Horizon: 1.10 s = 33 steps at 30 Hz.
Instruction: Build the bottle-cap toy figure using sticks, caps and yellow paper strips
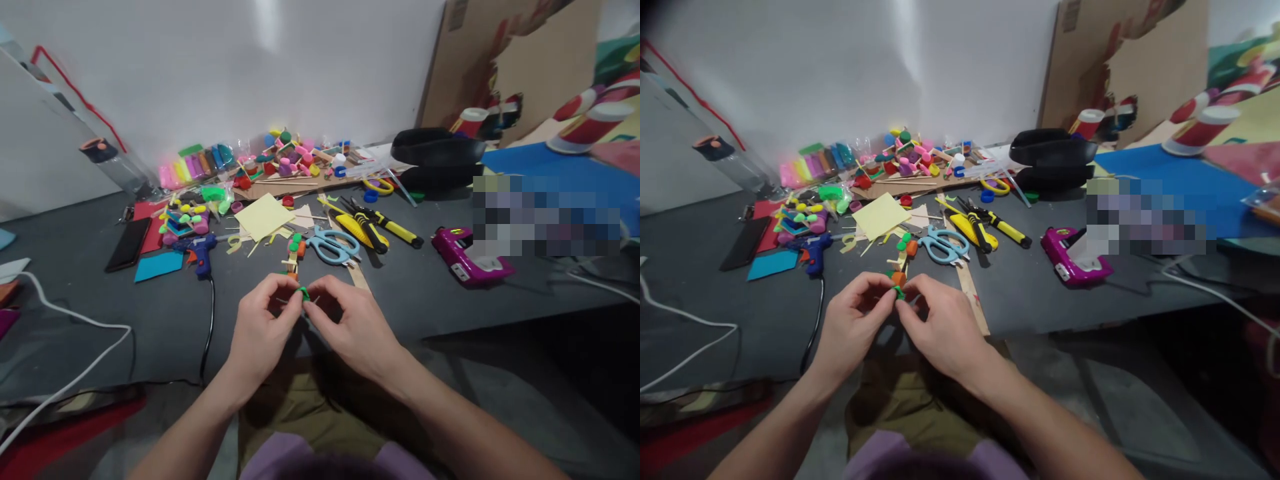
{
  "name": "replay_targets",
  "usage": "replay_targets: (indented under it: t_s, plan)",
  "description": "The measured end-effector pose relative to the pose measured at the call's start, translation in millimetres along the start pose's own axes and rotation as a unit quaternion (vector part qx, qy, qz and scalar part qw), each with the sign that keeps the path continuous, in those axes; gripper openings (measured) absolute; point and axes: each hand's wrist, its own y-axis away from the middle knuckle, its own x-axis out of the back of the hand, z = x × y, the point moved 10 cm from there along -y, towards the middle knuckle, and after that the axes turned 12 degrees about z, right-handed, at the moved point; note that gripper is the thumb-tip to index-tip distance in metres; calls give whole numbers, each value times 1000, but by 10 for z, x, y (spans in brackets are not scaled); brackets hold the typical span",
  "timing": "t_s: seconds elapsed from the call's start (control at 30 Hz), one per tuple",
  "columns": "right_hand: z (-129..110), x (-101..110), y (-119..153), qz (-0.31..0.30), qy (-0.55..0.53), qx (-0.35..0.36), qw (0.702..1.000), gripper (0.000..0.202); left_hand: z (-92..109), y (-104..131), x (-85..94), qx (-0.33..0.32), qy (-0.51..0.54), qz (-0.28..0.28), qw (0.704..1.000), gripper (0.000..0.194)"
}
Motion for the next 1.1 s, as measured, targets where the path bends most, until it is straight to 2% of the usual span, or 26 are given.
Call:
replay_targets:
  t_s: [0.17,0.3,0.33,0.4,0.5,0.6,0.7,0.8,0.97,1.1]
  plan:
    - [62,-53,-72,3,-21,-8,1000,12,-137,17,23,13,11,2,1000,10]
    - [199,-2,-178,-1,-15,-30,999,13,-204,-256,195,-18,-31,24,999,17]
    - [230,13,-204,-4,-11,-34,999,14,-217,-360,199,-30,-43,12,999,24]
    - [274,32,-250,-13,-3,-41,999,15,-272,-549,95,-43,-60,-58,996,30]
    - [308,33,-300,-29,12,-47,998,16,-352,-718,-106,-48,-68,-159,984,26]
    - [324,14,-335,-42,25,-51,997,18,-383,-770,-226,-47,-75,-195,977,19]
    - [338,-5,-363,-51,33,-54,997,19,-364,-752,-280,-53,-78,-193,977,11]
    - [347,-38,-370,-61,33,-57,996,20,-362,-717,-273,-49,-75,-165,982,8]
    - [308,-202,-326,-98,68,-25,993,19,-437,-629,-162,-3,-75,-90,993,9]
    - [326,-292,-339,-106,101,-11,989,20,-463,-515,-132,31,-73,-76,994,9]
